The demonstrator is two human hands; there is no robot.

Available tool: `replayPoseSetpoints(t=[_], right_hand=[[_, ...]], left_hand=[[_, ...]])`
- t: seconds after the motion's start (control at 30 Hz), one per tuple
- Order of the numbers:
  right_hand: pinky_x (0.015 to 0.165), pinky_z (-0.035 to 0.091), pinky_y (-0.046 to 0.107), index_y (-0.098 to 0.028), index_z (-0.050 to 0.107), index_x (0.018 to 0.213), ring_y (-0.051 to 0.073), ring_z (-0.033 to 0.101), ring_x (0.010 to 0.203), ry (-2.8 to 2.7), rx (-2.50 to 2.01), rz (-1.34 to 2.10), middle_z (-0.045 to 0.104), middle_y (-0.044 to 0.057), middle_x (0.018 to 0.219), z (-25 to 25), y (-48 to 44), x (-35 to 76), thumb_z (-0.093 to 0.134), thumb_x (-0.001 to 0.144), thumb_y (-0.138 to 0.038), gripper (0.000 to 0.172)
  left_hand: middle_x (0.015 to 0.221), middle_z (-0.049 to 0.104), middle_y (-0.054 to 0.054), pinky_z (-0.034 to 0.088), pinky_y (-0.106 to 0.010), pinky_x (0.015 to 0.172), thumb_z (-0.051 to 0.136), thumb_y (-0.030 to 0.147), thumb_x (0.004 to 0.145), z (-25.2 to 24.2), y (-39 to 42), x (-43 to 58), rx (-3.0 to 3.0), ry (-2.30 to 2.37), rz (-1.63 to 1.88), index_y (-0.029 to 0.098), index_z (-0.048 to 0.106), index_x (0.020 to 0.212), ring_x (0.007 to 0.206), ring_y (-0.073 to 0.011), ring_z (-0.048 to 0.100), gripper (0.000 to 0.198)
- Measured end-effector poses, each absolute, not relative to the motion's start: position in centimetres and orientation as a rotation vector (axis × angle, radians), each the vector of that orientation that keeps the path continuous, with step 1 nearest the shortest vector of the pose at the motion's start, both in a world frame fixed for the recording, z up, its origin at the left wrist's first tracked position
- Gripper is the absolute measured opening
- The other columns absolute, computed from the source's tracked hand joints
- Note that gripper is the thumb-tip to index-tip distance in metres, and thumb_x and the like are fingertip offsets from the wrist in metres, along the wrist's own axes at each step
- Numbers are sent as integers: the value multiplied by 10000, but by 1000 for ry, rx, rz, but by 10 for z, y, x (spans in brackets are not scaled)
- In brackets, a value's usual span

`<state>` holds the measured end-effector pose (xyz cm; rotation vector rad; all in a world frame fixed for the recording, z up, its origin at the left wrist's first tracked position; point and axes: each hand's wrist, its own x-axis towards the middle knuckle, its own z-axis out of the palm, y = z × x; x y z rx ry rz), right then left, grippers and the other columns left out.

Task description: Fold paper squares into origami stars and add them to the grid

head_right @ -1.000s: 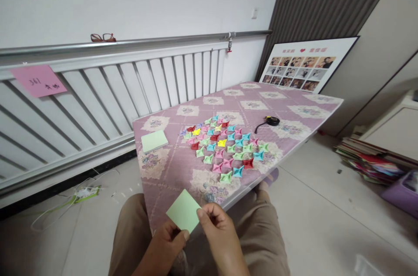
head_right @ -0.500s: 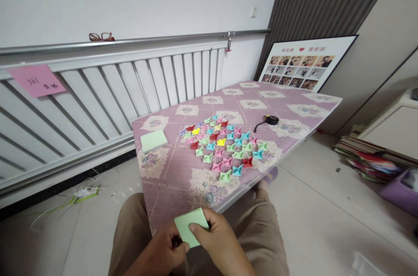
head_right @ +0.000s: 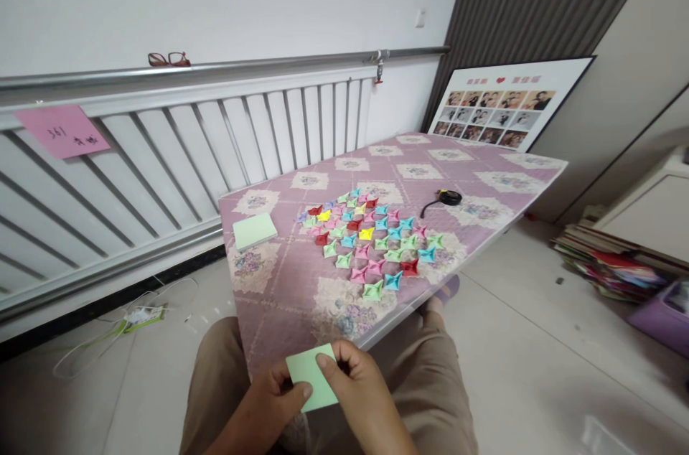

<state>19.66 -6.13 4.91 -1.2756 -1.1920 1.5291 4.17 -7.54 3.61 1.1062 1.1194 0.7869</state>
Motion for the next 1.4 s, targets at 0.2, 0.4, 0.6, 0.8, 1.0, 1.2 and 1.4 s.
replayPoseSetpoints(t=[0.2,0.4,0.6,0.8,1.0,1.2,1.4], right_hand=[[458,293,213,-204,474,595,90,343,492,-1164,-1347,1455,404,-61,522,49,-63,197,574,719,-667,489],[457,304,221,-211,483,616,97,355,487,-1132,-1354,1454,422,-57,527,49,-62,196,586,691,-685,491],[460,302,219,-207,501,608,94,350,488,-1106,-1364,1423,425,-58,520,51,-61,196,623,647,-689,499],[470,306,223,-204,512,590,97,354,495,-1121,-1372,1391,433,-54,515,49,-61,198,634,643,-667,482],[479,298,224,-205,507,618,100,350,510,-1174,-1393,1381,432,-55,534,44,-63,198,597,704,-634,446],[491,301,229,-208,494,625,104,347,517,-1230,-1402,1358,409,-60,545,35,-59,197,566,742,-586,403],[535,333,233,-207,498,634,119,407,568,-1497,-1447,1237,439,-49,588,24,-31,192,494,784,-433,271]], left_hand=[[741,607,-34,406,-262,671,578,262,731,42,-76,40,1147,1159,735,123,689,895,706,-173,513,242],[717,592,-27,398,-255,657,545,241,722,44,-76,40,1178,1174,737,124,675,804,677,-161,500,193],[711,582,-17,377,-245,622,601,309,711,39,-74,40,1114,1138,783,136,630,780,657,-147,491,188],[577,448,43,296,-223,539,660,475,702,24,-68,32,990,1171,915,172,491,668,554,-101,376,349],[565,393,59,256,-220,530,586,537,770,17,-68,27,1013,1184,958,173,476,667,543,-90,321,394],[583,419,49,285,-220,544,526,501,814,16,-68,24,1097,1243,925,181,465,654,555,-98,364,363],[590,452,36,324,-230,567,513,341,780,22,-51,15,1241,1375,885,184,470,623,581,-119,425,226]])
